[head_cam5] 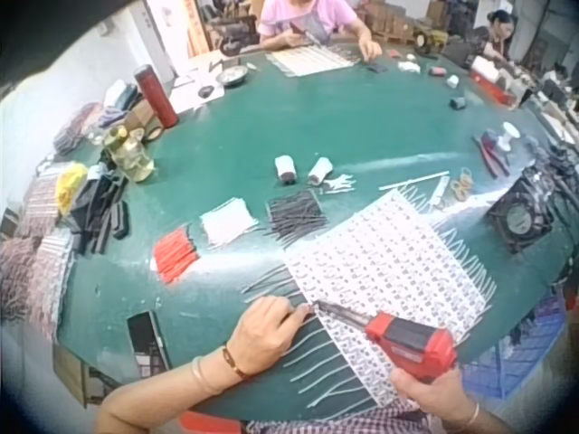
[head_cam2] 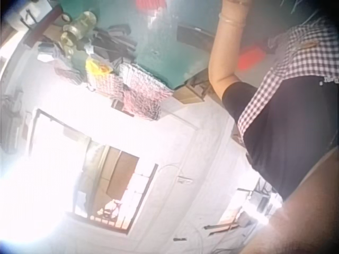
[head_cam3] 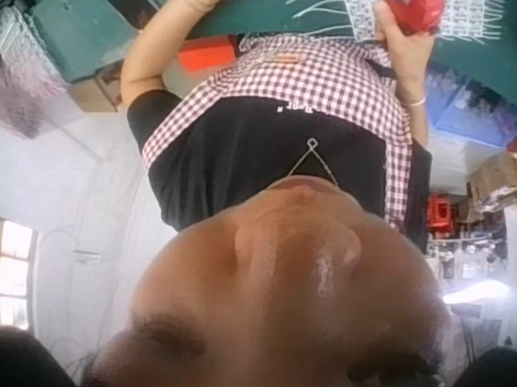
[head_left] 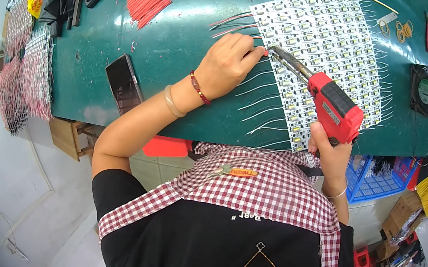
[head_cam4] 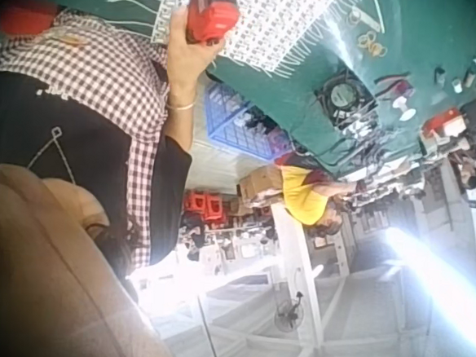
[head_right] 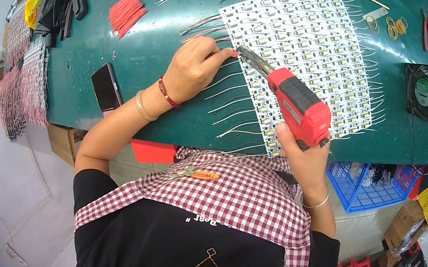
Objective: The person uses a soldering iron to attach red and black wires to a large LED panel. They pick up individual wires from piles on the table, place them on the panel, and apply heat to secure them. The process is repeated for multiple connection points across the panel.
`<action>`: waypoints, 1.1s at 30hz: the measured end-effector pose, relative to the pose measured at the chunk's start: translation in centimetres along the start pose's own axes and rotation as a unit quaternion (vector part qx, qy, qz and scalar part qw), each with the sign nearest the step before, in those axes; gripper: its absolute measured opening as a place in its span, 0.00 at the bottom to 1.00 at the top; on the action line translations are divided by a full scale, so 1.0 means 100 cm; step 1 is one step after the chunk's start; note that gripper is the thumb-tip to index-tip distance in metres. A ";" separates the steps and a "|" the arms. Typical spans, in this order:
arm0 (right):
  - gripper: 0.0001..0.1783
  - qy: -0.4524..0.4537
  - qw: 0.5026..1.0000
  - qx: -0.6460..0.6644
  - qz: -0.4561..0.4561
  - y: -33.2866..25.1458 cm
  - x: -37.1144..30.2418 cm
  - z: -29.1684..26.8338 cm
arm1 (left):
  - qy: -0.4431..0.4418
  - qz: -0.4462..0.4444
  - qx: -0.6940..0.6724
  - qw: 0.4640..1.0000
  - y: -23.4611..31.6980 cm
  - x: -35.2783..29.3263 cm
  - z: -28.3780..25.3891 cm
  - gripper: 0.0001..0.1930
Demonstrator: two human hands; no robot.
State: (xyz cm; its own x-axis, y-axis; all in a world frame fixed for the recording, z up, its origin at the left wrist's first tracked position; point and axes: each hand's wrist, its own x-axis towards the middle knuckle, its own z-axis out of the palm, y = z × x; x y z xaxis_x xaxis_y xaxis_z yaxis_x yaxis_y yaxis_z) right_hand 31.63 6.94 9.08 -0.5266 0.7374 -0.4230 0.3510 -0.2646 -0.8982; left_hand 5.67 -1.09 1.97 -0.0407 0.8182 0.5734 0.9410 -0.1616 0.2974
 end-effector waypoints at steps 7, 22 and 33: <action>0.10 0.001 0.999 0.039 -0.014 0.000 -0.002 -0.001 | -0.001 0.003 -0.003 1.000 0.002 0.001 0.000 0.07; 0.08 -0.003 0.998 0.064 -0.020 0.002 -0.005 -0.006 | -0.002 0.014 -0.003 1.000 -0.002 0.000 0.000 0.08; 0.12 -0.006 1.000 0.013 -0.010 0.012 -0.016 -0.010 | -0.024 -0.009 -0.041 0.999 0.015 -0.008 -0.001 0.11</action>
State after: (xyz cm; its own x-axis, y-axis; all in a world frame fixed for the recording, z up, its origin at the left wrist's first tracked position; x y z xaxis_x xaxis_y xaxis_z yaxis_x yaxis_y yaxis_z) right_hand 33.69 6.03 8.82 -0.5433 0.7350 -0.4057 0.3201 -0.2654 -0.9095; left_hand 7.08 -2.00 2.03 -0.0392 0.8463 0.5313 0.9093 -0.1902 0.3701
